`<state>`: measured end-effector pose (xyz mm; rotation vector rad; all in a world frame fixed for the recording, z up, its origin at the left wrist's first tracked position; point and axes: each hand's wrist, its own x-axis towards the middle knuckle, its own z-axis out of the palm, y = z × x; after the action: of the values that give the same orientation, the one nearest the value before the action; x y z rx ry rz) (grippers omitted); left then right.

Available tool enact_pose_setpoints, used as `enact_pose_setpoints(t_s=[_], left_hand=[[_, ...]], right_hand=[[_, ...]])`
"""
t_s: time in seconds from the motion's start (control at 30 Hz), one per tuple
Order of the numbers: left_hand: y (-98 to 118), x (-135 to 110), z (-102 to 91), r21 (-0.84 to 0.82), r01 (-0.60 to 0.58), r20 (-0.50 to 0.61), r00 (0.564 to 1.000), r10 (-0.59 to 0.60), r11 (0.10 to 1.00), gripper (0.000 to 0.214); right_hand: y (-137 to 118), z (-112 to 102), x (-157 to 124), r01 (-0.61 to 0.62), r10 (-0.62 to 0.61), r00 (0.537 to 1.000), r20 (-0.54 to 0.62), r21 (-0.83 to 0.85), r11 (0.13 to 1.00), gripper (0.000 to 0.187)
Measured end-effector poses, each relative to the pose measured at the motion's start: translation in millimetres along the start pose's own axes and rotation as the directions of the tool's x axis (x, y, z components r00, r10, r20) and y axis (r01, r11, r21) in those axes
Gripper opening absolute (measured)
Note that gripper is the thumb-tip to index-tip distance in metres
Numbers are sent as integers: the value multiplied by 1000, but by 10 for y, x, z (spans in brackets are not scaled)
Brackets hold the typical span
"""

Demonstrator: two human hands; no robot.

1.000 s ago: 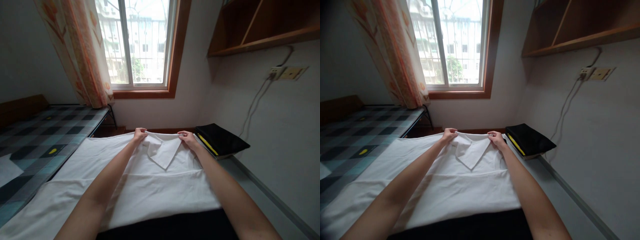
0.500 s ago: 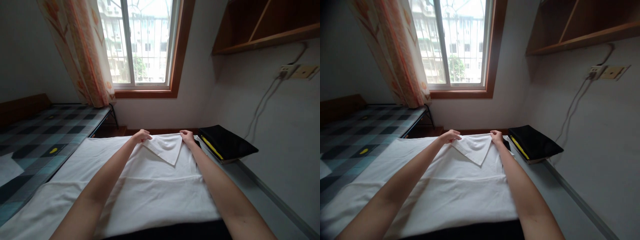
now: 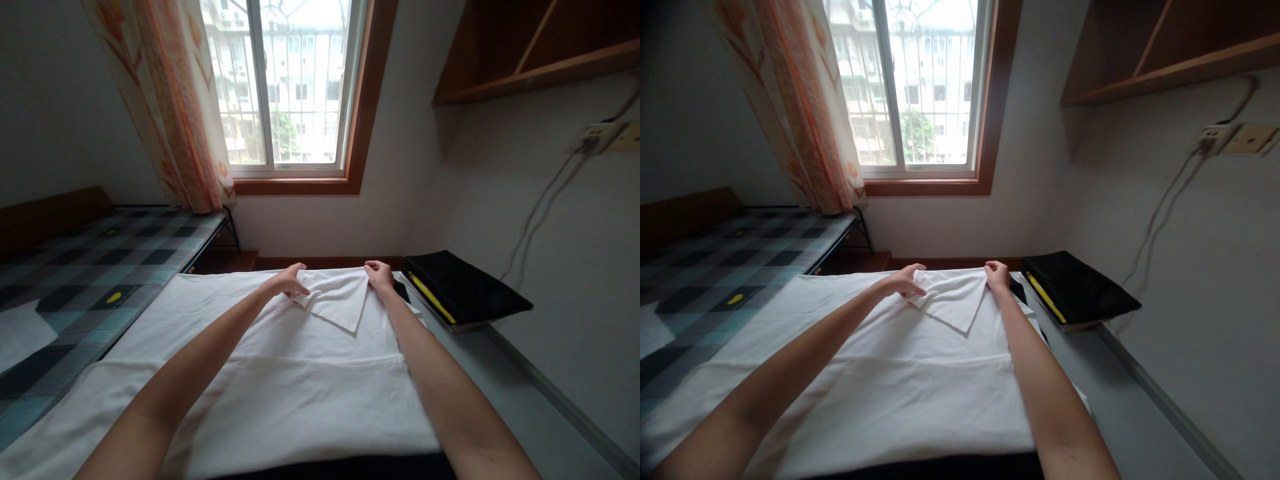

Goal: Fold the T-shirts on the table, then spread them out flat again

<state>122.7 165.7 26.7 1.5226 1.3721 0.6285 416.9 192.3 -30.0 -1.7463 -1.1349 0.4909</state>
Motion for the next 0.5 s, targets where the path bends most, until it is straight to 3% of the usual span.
enact_pose_setpoints(t_s=[0.13, 0.23, 0.27, 0.37, 0.5], left_hand=[[-57, -57, -42, -21, 43, 32, 999, -43, 999, 88], [-157, -90, -38, -77, 59, 44, 997, -56, 995, 83], [-188, -95, -33, -99, 43, 39, 998, -40, 994, 81], [-248, -93, -34, -166, 3, 57, 998, 7, 986, 78], [-245, -77, -142, -154, 0, 126, 992, 19, 988, 87]], right_hand=[[-99, -75, -61, 87, -80, 993, 85, -90, 992, 43], [-218, -174, -135, 48, -9, 947, 321, -113, 992, 76], [-265, -210, -169, 10, 39, 904, 425, -112, 994, 88], [-410, -308, -289, -71, 134, 720, 681, -120, 990, 113], [-521, -426, -389, -124, 177, 562, 808, -129, 984, 119]])
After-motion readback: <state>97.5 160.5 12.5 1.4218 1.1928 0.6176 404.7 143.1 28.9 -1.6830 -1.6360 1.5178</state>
